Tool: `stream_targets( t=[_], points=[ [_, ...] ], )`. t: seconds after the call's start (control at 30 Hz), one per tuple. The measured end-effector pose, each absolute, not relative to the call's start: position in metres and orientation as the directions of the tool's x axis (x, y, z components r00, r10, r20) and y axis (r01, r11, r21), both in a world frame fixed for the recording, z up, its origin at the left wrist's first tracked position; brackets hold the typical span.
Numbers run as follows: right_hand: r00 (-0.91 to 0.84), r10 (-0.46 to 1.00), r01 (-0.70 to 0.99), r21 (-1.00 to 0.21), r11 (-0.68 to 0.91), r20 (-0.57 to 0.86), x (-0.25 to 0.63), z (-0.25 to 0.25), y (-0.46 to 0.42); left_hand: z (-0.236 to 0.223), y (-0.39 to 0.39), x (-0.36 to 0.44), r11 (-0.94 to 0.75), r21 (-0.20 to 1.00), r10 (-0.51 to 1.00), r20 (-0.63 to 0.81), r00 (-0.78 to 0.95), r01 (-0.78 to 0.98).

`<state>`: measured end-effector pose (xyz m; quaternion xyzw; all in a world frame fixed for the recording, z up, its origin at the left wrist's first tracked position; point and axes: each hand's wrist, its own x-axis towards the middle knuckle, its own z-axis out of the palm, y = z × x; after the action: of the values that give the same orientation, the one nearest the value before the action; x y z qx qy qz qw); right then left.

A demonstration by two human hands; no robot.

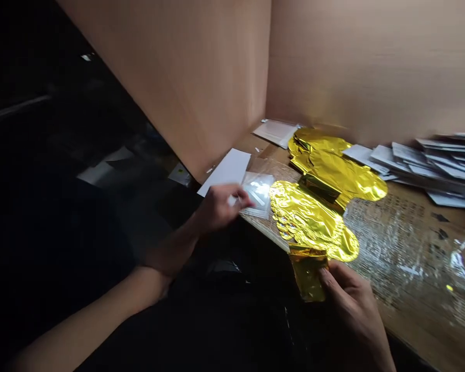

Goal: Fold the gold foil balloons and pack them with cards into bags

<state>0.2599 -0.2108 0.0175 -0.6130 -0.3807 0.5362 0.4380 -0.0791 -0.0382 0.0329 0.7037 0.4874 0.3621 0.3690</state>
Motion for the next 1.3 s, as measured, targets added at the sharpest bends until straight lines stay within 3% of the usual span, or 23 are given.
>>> stream_targets(
  t=[0.03, 0.1, 0.13, 0.2, 0.33, 0.47, 0.53, 0.6, 0.67, 0.73, 0.83, 0.93, 1.07, 1.13, 1.23, 1.3],
  points=[
    [0.143, 0.930, -0.010, -0.940, -0.340, -0.338, 0.256, 0.019, -0.213, 0.030, -0.008, -0.090, -0.218, 0.765, 0.975, 0.143, 0.169, 0.606],
    [0.166, 0.914, -0.015, -0.928, -0.372, -0.370, 0.248, 0.025, -0.216, 0.021, 0.045, -0.113, 0.018, 0.509, 0.994, 0.082, -0.070, 0.861],
    [0.181, 0.904, -0.018, -0.920, -0.391, -0.387, 0.245, 0.028, -0.217, 0.014, 0.063, -0.124, 0.133, 0.420, 0.989, -0.002, -0.146, 0.898],
    [0.205, 0.886, -0.026, -0.907, -0.421, -0.417, 0.241, 0.034, -0.217, 0.000, 0.083, -0.139, 0.186, 0.375, 0.982, -0.046, -0.182, 0.908],
    [0.234, 0.873, -0.070, -0.902, -0.425, -0.429, 0.235, 0.035, -0.212, -0.015, 0.080, -0.151, 0.116, 0.487, 0.982, 0.073, -0.173, 0.865],
    [0.195, 0.896, -0.213, -0.908, -0.359, -0.400, 0.225, 0.026, -0.201, 0.001, 0.064, -0.152, 0.053, 0.568, 0.971, 0.163, -0.175, 0.822],
    [0.162, 0.922, -0.266, -0.916, -0.301, -0.351, 0.213, 0.024, -0.189, 0.011, 0.046, -0.138, -0.029, 0.672, 0.956, 0.235, -0.176, 0.740],
    [0.160, 0.958, -0.289, -0.939, -0.186, -0.239, 0.196, 0.025, -0.172, 0.013, 0.017, -0.108, -0.158, 0.835, 0.948, 0.278, -0.156, 0.526],
    [0.183, 0.980, -0.261, -0.965, -0.028, -0.078, 0.180, 0.027, -0.154, 0.007, -0.020, -0.068, -0.201, 0.959, 0.974, 0.217, -0.064, 0.198],
    [0.188, 0.982, -0.165, -0.985, 0.042, 0.010, 0.170, 0.029, -0.141, -0.004, -0.058, -0.031, -0.094, 0.990, 0.992, 0.102, 0.069, -0.106],
    [0.203, 0.978, 0.039, -0.998, -0.049, -0.040, 0.175, 0.029, -0.141, -0.017, -0.090, 0.000, 0.256, 0.873, 0.911, -0.073, 0.407, -0.415],
    [0.157, 0.982, 0.298, -0.943, -0.145, -0.102, 0.194, 0.030, -0.158, -0.022, -0.085, 0.003, 0.590, 0.720, 0.697, -0.225, 0.680, -0.366],
    [0.126, 0.988, 0.643, -0.751, -0.152, -0.091, 0.218, 0.033, -0.172, -0.018, -0.065, 0.005, 0.634, 0.739, 0.620, -0.309, 0.721, -0.228],
    [0.098, 0.992, 0.673, -0.729, -0.126, -0.081, 0.226, 0.036, -0.174, -0.011, -0.063, 0.013, 0.584, 0.804, 0.565, -0.302, 0.768, -0.113],
    [-0.003, 0.995, 0.624, -0.778, -0.077, -0.101, 0.234, 0.043, -0.179, 0.001, -0.069, 0.028, 0.318, 0.939, 0.453, -0.271, 0.849, 0.130],
    [-0.074, 0.987, 0.589, -0.805, -0.069, -0.139, 0.239, 0.048, -0.185, 0.007, -0.074, 0.038, 0.205, 0.957, 0.426, -0.275, 0.862, 0.204]
  ],
)
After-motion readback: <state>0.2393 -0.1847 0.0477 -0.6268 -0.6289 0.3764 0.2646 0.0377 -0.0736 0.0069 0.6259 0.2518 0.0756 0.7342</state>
